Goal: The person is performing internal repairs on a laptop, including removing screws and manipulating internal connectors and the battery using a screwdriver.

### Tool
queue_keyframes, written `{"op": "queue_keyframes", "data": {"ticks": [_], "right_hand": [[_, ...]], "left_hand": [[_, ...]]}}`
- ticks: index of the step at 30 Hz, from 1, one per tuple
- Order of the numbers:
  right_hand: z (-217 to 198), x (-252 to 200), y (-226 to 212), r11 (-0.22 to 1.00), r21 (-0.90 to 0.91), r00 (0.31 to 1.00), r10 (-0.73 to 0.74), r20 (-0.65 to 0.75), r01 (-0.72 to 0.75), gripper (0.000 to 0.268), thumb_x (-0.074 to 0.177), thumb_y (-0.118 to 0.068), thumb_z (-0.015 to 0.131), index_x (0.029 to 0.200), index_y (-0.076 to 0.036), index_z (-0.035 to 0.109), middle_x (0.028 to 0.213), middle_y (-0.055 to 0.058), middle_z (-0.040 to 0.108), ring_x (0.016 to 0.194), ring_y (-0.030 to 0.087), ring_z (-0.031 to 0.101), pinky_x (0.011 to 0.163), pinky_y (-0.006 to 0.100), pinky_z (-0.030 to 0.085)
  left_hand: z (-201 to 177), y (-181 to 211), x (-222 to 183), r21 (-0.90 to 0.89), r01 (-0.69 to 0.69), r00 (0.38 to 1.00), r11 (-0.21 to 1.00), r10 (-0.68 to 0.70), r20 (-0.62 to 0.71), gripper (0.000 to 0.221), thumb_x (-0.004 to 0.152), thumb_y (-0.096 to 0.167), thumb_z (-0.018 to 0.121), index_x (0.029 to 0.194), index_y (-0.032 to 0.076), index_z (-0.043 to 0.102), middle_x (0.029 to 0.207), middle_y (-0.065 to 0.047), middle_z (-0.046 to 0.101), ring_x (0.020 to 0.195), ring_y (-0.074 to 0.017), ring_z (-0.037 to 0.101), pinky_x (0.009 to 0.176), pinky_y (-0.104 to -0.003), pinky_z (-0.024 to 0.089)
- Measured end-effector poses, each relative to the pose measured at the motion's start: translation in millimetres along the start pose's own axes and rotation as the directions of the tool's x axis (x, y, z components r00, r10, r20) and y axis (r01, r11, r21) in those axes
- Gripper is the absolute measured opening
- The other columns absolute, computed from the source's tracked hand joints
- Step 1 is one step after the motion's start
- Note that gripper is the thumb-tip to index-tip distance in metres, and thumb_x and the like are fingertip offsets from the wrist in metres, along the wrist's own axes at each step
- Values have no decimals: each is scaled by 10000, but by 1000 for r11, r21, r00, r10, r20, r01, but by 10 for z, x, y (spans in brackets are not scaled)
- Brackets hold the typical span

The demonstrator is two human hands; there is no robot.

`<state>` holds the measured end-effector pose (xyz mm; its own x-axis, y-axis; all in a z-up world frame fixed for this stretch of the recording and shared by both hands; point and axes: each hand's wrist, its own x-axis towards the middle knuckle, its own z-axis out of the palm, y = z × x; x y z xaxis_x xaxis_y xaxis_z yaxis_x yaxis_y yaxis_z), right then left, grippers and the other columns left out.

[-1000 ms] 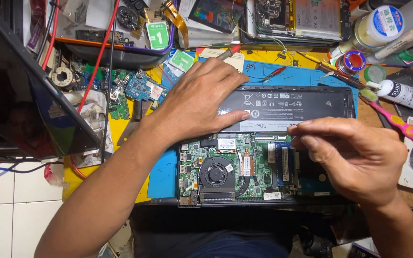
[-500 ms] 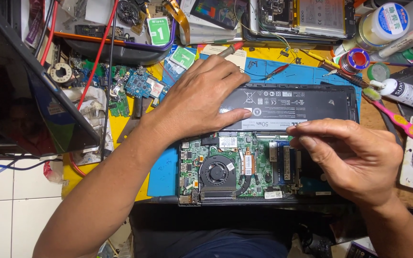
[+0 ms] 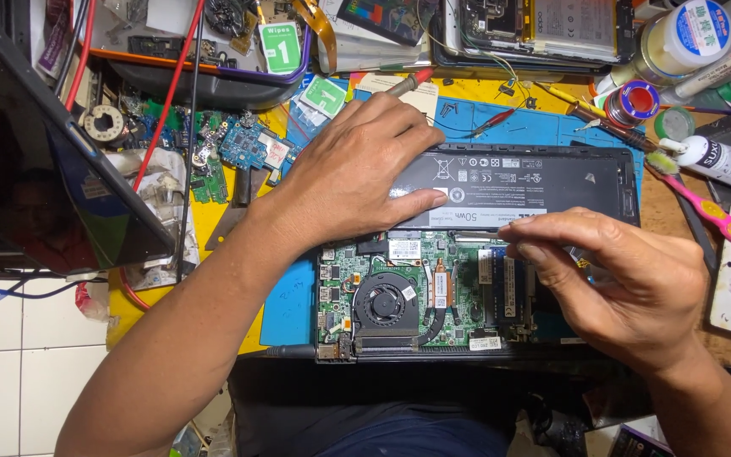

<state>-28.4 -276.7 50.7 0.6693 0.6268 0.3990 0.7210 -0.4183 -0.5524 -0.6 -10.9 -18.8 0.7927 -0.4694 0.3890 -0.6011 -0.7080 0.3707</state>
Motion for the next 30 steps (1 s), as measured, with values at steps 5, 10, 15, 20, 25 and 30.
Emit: {"op": "queue_keyframes", "data": {"ticks": [5,10,15,20,25,30], "right_hand": [[23,78,-52,999,12,999,-46,19,46,147,904,44,756,1044,66,718,966,129,776,813,197,766,796,265,594],[8,59,-39,998,16,998,-64,13,64,160,897,52,753,1047,86,710,970,141,771,821,223,765,782,281,598],[-30,-30,21,1000,-20,991,-26,-131,23,153,925,109,757,1037,169,671,977,242,743,861,295,762,803,333,608],[28,-19,72,977,207,972,100,-210,-56,139,960,120,645,1079,180,607,1004,307,708,807,304,748,791,341,644],[38,-37,188,953,293,949,158,-273,-74,117,983,108,616,1080,172,603,1025,300,709,814,308,750,816,361,667],[-94,-98,620,996,94,888,48,-458,-5,223,1181,7,548,1274,206,585,1062,312,620,901,375,731,811,344,544]], "left_hand": [[4,2,-2,2,-12,1000,1000,12,-10,489,936,494,757,1191,93,641,1107,-97,641,1091,-313,546,902,-463,457],[-2,5,-9,6,-13,1000,1000,13,-6,490,942,488,753,1200,87,639,1125,-99,644,1103,-309,544,912,-459,461],[8,33,17,-98,-52,999,994,51,-16,510,930,498,739,1240,100,663,1180,-91,656,1121,-298,543,965,-477,452],[17,128,60,-286,-147,989,947,133,-65,268,942,300,774,1121,109,718,1058,-71,697,1016,-275,610,935,-454,471],[4,132,73,-297,-188,979,936,152,-139,100,993,170,712,975,75,736,903,-60,737,847,-255,662,852,-421,488],[-45,61,118,-160,49,993,986,-65,-102,92,946,217,755,942,125,747,917,-25,767,879,-206,691,939,-478,492]]}}
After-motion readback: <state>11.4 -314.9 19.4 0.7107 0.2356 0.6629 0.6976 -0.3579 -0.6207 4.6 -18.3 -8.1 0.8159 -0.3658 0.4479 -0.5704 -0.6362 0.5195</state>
